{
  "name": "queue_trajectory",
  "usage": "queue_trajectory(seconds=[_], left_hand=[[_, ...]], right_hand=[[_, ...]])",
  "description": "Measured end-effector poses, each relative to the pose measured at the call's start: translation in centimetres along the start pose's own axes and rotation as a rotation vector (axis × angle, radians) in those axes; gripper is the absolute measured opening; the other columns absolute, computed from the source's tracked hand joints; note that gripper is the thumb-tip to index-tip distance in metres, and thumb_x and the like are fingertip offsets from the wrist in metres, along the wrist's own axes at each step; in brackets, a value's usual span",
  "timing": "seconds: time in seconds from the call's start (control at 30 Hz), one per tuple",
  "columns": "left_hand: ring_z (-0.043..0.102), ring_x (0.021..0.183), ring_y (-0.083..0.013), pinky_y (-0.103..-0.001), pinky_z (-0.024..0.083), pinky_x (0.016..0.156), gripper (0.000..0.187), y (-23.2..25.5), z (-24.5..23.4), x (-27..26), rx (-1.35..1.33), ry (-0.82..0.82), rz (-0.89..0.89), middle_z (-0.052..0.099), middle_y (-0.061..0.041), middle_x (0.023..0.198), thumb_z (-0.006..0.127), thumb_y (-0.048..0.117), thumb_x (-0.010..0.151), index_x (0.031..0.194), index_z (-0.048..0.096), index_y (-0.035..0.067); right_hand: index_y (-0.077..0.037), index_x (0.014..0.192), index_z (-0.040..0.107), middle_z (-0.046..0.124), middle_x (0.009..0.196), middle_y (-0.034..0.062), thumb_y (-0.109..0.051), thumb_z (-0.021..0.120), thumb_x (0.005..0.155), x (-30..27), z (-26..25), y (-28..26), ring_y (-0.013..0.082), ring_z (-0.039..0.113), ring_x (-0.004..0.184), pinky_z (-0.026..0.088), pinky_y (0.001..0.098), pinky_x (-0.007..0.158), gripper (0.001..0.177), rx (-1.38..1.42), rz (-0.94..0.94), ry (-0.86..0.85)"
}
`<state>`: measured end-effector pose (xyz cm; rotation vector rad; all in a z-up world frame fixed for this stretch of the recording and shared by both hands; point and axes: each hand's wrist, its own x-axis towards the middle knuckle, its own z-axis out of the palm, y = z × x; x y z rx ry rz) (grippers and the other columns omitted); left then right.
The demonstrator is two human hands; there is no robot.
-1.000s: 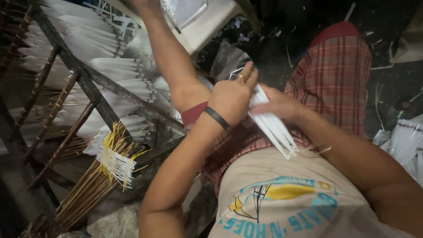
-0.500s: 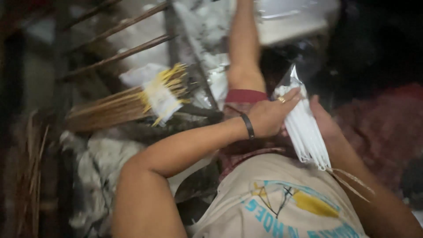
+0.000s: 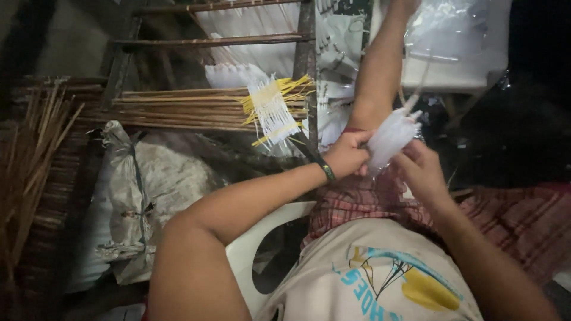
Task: The person places a bundle of white candles into a clear plastic bag and ties the bag closed by hand using a piece of string.
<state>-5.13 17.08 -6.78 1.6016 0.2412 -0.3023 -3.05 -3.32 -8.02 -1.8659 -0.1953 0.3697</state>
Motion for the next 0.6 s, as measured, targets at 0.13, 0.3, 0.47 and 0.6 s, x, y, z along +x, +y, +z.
queue_trajectory(seconds=[0.13, 0.3, 0.47, 0.6], left_hand=[[0.068, 0.041, -0.0271, -0.030, 0.056, 0.036, 0.072, 0.0, 0.1, 0.8, 0.039, -0.036, 0.045, 0.064, -0.018, 0.049, 0.053, 0.000, 0.080, 0.150, 0.052, 0.017], [0.067, 0.040, -0.0206, -0.029, 0.052, 0.033, 0.055, 10.0, -1.2, -3.9, -0.041, 0.061, 0.188, 0.072, -0.026, 0.067, 0.049, -0.002, 0.079, 0.131, 0.067, 0.001], [0.064, 0.043, -0.0182, -0.023, 0.045, 0.032, 0.068, 21.3, -1.5, -11.4, -0.368, -0.002, 0.417, 0.074, -0.031, 0.118, 0.046, -0.012, 0.075, 0.141, 0.060, 0.000], [0.067, 0.048, -0.0181, -0.022, 0.049, 0.034, 0.070, 19.8, -0.5, -10.4, -0.384, -0.007, 0.481, 0.069, -0.026, 0.133, 0.045, -0.013, 0.075, 0.143, 0.058, -0.001]], right_hand=[[-0.005, 0.102, 0.075, 0.069, 0.072, 0.0122, -0.002, 0.062, 0.086, 2.4, -0.3, 1.5, 0.0228, 0.064, 0.057, 0.052, 0.0405, 0.054, 0.021, 0.046, 0.041, 0.040], [-0.002, 0.124, 0.069, 0.067, 0.077, 0.0144, 0.006, 0.058, 0.079, -0.3, -2.0, -10.1, 0.0216, 0.062, 0.050, 0.050, 0.0345, 0.044, 0.047, 0.270, -0.117, 0.051], [0.007, 0.134, 0.063, 0.068, 0.087, 0.0230, 0.017, 0.056, 0.079, -3.6, -4.2, -22.4, 0.0259, 0.067, 0.052, 0.053, 0.0332, 0.048, 0.056, 0.242, -0.458, 0.083], [0.013, 0.137, 0.060, 0.068, 0.093, 0.0285, 0.012, 0.054, 0.094, -1.1, -4.2, -19.2, 0.0297, 0.067, 0.060, 0.058, 0.0376, 0.058, 0.043, 0.328, -0.616, 0.024]])
